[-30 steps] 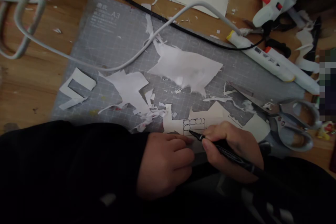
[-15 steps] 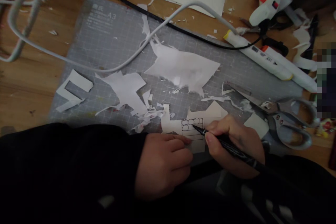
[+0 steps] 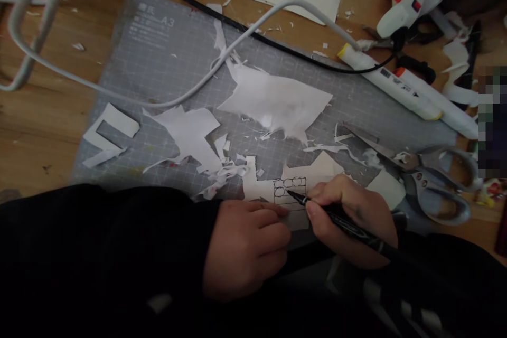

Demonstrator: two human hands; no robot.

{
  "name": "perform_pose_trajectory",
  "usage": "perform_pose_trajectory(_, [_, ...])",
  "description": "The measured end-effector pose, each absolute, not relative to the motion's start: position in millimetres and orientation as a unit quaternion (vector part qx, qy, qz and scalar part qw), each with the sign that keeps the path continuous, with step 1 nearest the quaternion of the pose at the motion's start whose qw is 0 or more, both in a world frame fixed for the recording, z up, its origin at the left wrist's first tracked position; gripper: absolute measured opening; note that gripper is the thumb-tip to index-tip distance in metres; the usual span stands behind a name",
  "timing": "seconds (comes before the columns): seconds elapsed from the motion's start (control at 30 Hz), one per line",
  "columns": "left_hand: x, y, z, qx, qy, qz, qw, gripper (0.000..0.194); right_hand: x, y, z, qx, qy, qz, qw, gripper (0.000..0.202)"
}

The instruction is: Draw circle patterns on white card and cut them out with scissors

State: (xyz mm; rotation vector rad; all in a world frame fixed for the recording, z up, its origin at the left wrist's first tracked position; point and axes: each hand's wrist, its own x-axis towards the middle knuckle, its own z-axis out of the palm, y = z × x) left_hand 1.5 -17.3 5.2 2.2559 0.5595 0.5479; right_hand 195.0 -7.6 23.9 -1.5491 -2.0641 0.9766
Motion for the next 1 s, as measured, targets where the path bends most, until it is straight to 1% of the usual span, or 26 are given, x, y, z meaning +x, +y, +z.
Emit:
perform_pose_trajectory(0.07, [1.1,-16.7,5.0,0.881,0.209,0.208,0.371,0.043,195.2,-7.6,22.9,-0.552,-0.730,0.352,0.195,0.011])
perform_pose_trajectory(0.23, [1.4,-16.7,4.2,0.878,0.211,0.213,0.373,0.043,196.1,-6.0,23.9,-0.553,-0.731,0.363,0.166,0.012])
perform_pose_trajectory(0.77, [1.2,-18.1,3.9,0.866,0.232,0.214,0.388,0.042,195.8,-6.4,24.8,-0.545,-0.728,0.379,0.172,0.012])
perform_pose_trajectory(1.0, [1.9,-18.7,4.5,0.870,0.227,0.214,0.381,0.044,195.8,-4.9,25.6,-0.547,-0.732,0.374,0.160,0.012])
